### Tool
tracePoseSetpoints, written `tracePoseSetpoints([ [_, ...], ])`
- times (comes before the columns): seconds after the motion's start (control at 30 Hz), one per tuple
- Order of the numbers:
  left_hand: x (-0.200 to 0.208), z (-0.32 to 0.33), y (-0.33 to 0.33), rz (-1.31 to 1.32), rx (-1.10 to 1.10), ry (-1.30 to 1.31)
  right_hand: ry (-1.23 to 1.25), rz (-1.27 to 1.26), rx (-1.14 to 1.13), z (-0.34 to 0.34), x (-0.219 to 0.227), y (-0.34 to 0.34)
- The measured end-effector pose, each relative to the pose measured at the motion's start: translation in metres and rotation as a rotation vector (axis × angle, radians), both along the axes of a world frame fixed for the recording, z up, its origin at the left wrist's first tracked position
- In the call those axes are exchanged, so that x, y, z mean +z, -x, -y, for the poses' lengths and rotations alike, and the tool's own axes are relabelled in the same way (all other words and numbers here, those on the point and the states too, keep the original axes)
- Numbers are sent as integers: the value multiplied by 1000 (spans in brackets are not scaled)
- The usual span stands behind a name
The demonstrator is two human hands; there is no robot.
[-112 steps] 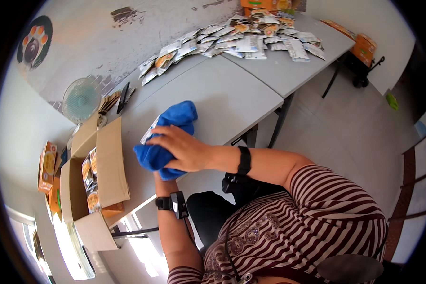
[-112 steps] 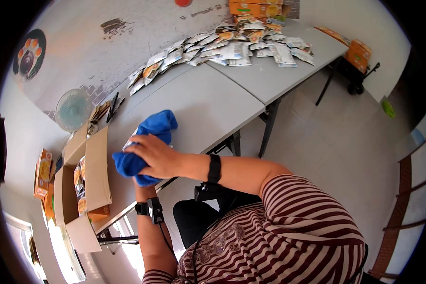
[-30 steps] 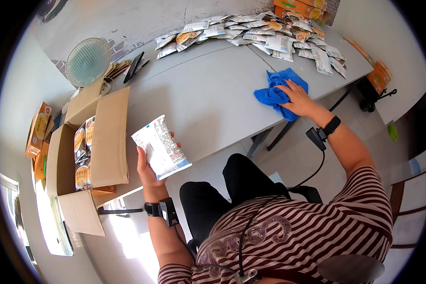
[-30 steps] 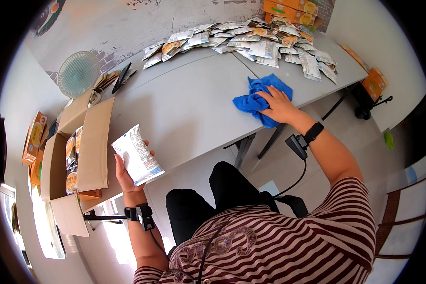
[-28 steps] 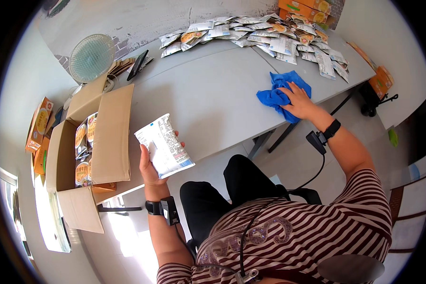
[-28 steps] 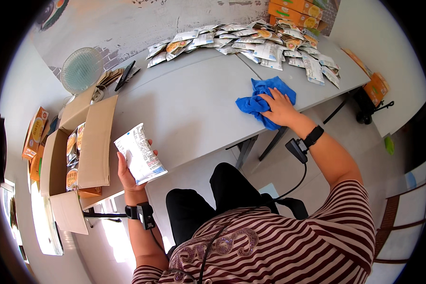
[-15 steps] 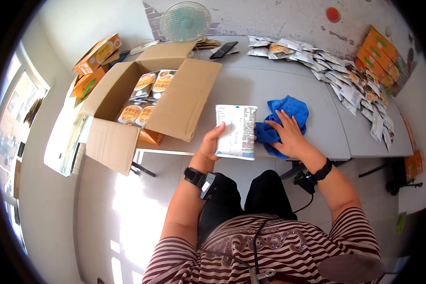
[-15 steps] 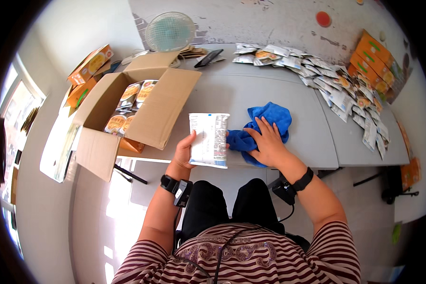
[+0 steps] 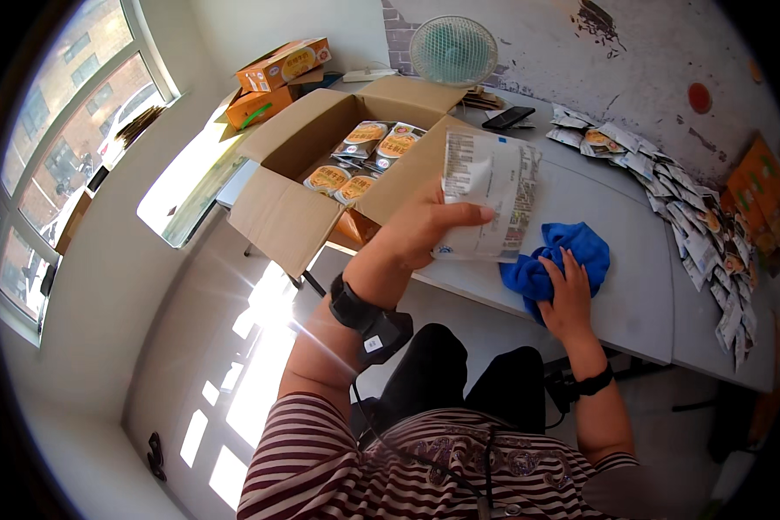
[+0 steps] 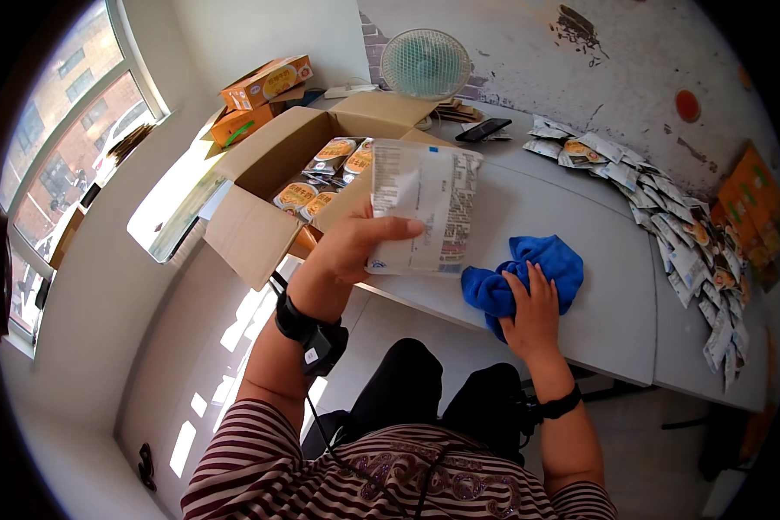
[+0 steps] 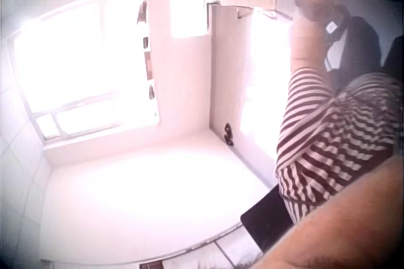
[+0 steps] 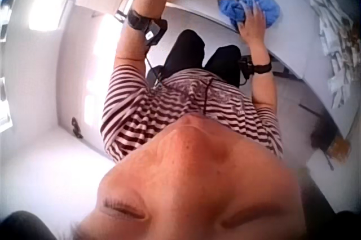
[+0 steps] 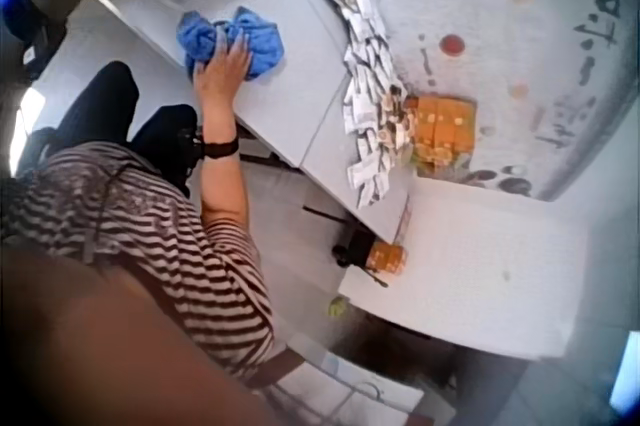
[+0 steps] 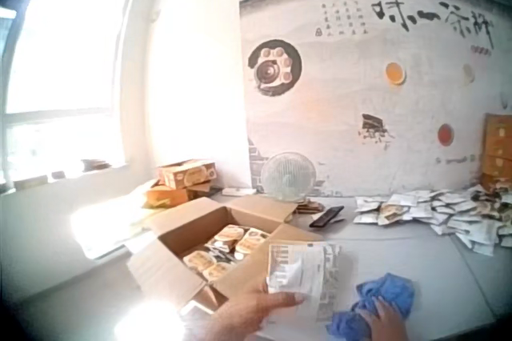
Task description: The person repeatedly picks up small rectangular packages from a large pile on a table, briefly wipes them with a blue cloth, and places them into a cardboard box. The person also handles larger orange boxes, moving them around the workspace.
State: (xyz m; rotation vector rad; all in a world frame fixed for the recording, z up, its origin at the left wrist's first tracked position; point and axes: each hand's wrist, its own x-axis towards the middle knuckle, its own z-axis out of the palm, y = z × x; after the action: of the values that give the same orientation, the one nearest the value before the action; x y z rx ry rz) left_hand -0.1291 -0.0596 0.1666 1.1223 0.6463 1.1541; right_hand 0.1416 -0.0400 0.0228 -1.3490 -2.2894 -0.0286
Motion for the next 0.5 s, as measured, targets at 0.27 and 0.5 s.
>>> tracePoseSetpoints([
  [0.27, 37, -75, 151, -934, 638, -277, -36, -83, 17, 1, 3, 3],
  [0.5, 2, -109, 215, -1869, 710, -218, -47, -114, 27, 1, 3, 2],
])
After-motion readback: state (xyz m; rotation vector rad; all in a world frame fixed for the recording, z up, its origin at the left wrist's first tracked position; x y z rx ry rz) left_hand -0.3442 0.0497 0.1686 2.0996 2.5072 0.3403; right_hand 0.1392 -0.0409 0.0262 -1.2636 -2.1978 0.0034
